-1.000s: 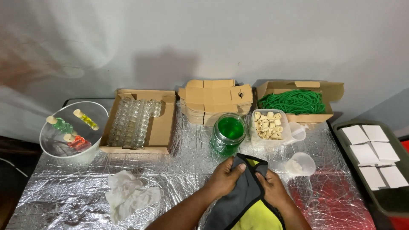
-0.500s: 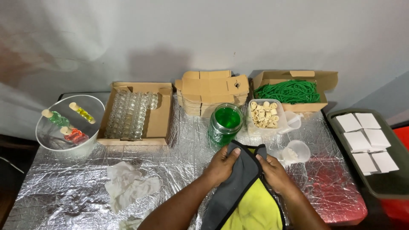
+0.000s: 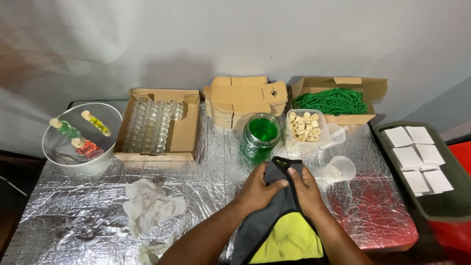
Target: Preparing a workspace by folding a box and wiping a cloth, then filling a perfume bottle with liquid using a syringe and capping it.
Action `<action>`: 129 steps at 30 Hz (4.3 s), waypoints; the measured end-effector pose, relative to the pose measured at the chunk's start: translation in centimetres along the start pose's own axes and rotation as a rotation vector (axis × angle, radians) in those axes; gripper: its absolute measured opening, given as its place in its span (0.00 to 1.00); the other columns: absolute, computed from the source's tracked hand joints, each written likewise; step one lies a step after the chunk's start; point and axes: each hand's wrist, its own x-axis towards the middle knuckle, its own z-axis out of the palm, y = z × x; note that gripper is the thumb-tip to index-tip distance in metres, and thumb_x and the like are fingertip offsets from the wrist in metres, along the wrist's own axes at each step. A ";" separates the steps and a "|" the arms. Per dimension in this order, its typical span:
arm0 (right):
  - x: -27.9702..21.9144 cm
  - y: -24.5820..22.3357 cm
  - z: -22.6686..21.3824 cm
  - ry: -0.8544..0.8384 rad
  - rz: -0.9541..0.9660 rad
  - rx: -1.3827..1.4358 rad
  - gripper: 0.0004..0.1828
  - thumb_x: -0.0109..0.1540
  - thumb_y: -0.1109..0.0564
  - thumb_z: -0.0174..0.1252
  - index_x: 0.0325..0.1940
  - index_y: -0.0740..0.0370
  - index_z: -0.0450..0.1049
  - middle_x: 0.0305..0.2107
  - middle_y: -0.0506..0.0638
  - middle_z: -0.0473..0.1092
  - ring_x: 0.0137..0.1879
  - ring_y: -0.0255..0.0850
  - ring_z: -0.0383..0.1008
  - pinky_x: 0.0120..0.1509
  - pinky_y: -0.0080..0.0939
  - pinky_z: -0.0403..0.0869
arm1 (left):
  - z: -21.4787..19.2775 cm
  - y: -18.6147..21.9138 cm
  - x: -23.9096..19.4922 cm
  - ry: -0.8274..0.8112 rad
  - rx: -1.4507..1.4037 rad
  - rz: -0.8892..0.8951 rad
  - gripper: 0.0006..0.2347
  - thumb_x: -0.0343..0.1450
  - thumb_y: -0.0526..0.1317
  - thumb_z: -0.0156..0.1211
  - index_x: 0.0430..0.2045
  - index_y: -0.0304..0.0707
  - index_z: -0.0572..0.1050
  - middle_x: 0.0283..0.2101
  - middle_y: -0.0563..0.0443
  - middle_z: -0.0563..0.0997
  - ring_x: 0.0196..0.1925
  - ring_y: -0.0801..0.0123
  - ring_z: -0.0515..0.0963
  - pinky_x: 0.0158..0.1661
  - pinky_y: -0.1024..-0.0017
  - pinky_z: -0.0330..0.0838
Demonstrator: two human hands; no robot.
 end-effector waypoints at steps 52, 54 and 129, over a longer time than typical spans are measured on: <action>-1.6 1.4 -3.0 -0.126 -0.664 -0.667 0.32 0.56 0.62 0.59 0.67 0.60 0.71 0.57 0.56 0.68 0.64 0.49 0.71 0.69 0.50 0.72 | -0.7 -1.7 0.8 -0.153 -0.078 -0.198 0.19 0.61 0.46 0.77 0.37 0.46 0.70 0.36 0.57 0.78 0.37 0.76 0.77 0.39 0.75 0.73; -1.5 1.7 -3.2 -0.130 -0.671 -0.664 0.32 0.56 0.63 0.58 0.67 0.60 0.71 0.57 0.55 0.69 0.63 0.49 0.72 0.67 0.49 0.72 | -0.9 -1.3 0.7 -0.162 -0.084 -0.221 0.19 0.62 0.46 0.77 0.36 0.46 0.70 0.35 0.56 0.79 0.37 0.75 0.78 0.38 0.75 0.74; 1.6 1.1 -1.6 -0.177 -0.349 -0.754 0.23 0.64 0.49 0.60 0.61 0.59 0.74 0.54 0.57 0.74 0.61 0.49 0.73 0.64 0.52 0.72 | -8.0 2.1 -6.3 -0.563 1.151 0.143 0.36 0.73 0.67 0.43 0.73 0.46 0.54 0.77 0.34 0.46 0.79 0.42 0.36 0.71 0.47 0.29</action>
